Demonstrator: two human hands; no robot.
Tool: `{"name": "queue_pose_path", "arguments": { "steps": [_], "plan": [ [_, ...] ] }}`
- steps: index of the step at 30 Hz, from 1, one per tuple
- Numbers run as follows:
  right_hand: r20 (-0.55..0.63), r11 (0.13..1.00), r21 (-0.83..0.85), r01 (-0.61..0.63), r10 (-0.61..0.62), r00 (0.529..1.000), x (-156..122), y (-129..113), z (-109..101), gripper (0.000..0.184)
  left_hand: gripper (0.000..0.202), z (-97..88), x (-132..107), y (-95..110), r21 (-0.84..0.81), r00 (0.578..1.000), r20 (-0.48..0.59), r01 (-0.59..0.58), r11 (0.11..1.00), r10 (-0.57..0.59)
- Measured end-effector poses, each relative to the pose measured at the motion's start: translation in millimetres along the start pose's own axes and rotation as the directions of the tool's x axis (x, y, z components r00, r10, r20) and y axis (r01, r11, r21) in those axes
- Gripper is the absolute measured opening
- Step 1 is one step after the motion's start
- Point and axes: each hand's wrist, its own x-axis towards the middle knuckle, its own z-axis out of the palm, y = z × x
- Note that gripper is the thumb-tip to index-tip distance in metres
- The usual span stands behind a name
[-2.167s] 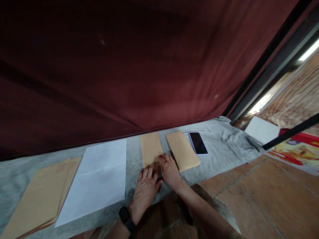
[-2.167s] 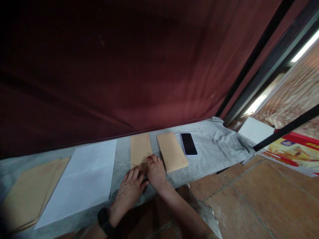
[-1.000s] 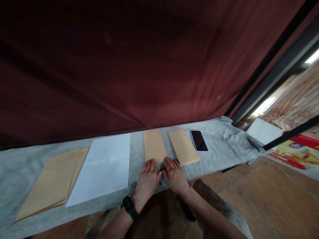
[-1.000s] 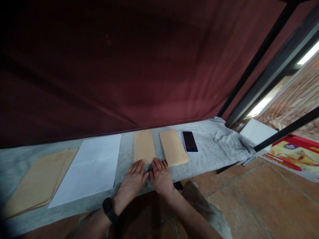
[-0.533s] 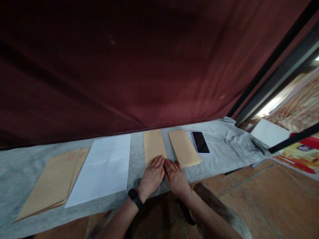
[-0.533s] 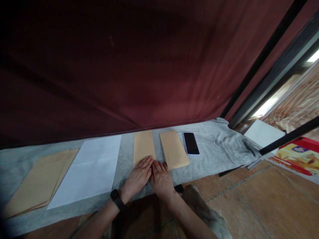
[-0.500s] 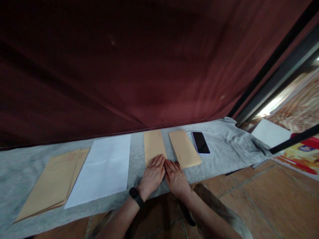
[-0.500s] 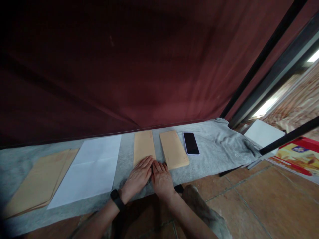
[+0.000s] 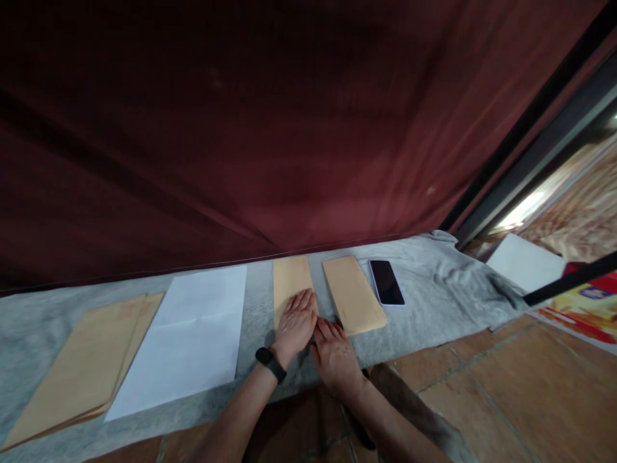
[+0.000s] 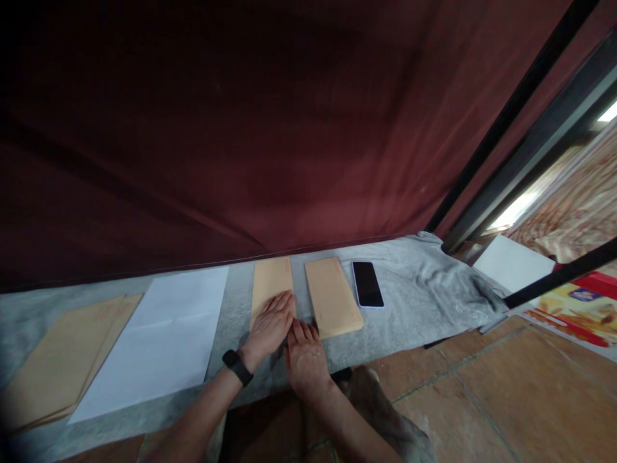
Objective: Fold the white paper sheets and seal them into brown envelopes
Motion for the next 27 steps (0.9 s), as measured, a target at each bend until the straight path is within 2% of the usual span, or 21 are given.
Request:
{"name": "queue_pose_path", "arguments": {
  "steps": [8,12,15,21,27],
  "plan": [
    [-0.025,1.000,0.004,0.006,-0.006,1.000,0,0,4,0.051,0.050,7.9,46,-10,0.031,0.999,-0.036,0.036,0.999,-0.035],
    [-0.024,1.000,0.016,0.011,-0.010,1.000,1,0,3,0.050,0.051,10.4,55,-14,0.037,0.999,-0.051,0.014,0.999,-0.013],
    [-0.016,0.999,0.035,0.002,-0.002,1.000,3,0,-1,0.050,0.050,7.8,44,-14,0.043,0.999,-0.035,-0.002,0.999,0.004],
    [-0.022,0.998,0.055,0.039,-0.038,0.999,6,4,-8,0.046,0.050,-5.3,1,-6,0.011,0.997,0.076,-0.022,1.000,0.021],
    [-0.026,0.997,0.042,0.068,-0.067,0.997,8,7,-12,0.046,0.051,-16.4,-37,5,-0.036,0.991,0.123,-0.040,0.999,0.044]
  ]
}}
